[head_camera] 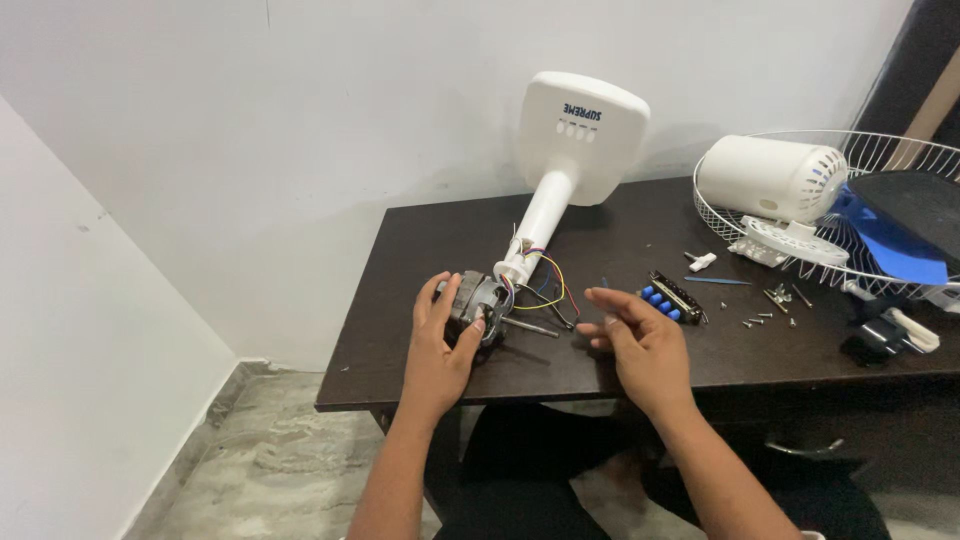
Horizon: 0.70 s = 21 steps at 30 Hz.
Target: The person is repairing an electric fan motor. They use a screwdriver to adjust internal components and wires while holding the motor assembly. The fan housing and blades are disassembled on the table.
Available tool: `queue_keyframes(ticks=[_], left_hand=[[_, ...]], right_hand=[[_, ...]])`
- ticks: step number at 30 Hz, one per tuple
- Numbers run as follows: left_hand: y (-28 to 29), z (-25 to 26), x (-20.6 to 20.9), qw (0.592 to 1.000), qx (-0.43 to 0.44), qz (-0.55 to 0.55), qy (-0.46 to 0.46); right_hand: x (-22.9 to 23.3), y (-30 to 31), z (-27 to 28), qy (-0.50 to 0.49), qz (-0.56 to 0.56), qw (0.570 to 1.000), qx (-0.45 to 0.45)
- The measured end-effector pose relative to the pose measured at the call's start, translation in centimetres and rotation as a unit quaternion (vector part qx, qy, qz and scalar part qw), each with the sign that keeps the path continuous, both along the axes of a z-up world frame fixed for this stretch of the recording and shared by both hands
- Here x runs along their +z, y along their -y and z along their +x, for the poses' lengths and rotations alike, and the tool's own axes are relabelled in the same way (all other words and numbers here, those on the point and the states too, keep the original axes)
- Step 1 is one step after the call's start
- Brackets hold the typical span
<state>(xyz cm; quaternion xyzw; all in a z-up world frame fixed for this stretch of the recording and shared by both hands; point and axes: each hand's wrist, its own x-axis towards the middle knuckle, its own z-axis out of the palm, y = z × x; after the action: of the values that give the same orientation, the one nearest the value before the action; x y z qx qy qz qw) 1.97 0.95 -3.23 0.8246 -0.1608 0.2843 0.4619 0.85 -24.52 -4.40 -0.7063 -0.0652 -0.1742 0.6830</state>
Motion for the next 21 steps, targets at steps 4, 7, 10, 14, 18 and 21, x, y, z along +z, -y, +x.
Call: queue_keyframes(ticks=[4,7,10,14,18,21], left_hand=[[0.1,-0.1,0.0,1.0,0.015,0.006,0.006],[0.6,-0.3,0.4,0.999,0.034,0.023,-0.011],[1.2,-0.6,0.8,0.995,0.064,0.017,-0.07],[1.5,-1.0,1.0,0.995,0.086,0.02,-0.042],[1.4,-1.0,1.0,0.994,0.095,0.019,-0.057],[1.7,-1.1,0.9,0.992,0.105,0.029,-0.07]], right_hand=[[0.1,-0.2,-0.1,0.026,-0.081,0.996,-0.019],[0.7,-0.3,-0.5,-0.003,-0.133,0.991,-0.031],[1.4,-0.6,-1.2,-0.072,-0.202,0.975,-0.055],[2.1,-1.2,-1.8,-0.076,-0.296,0.948,-0.09],[2.2,-1.6,-2.0,0.01,-0.334,0.939,-0.085],[2.3,-1.7,-2.0,0.004,-0.366,0.927,-0.087]])
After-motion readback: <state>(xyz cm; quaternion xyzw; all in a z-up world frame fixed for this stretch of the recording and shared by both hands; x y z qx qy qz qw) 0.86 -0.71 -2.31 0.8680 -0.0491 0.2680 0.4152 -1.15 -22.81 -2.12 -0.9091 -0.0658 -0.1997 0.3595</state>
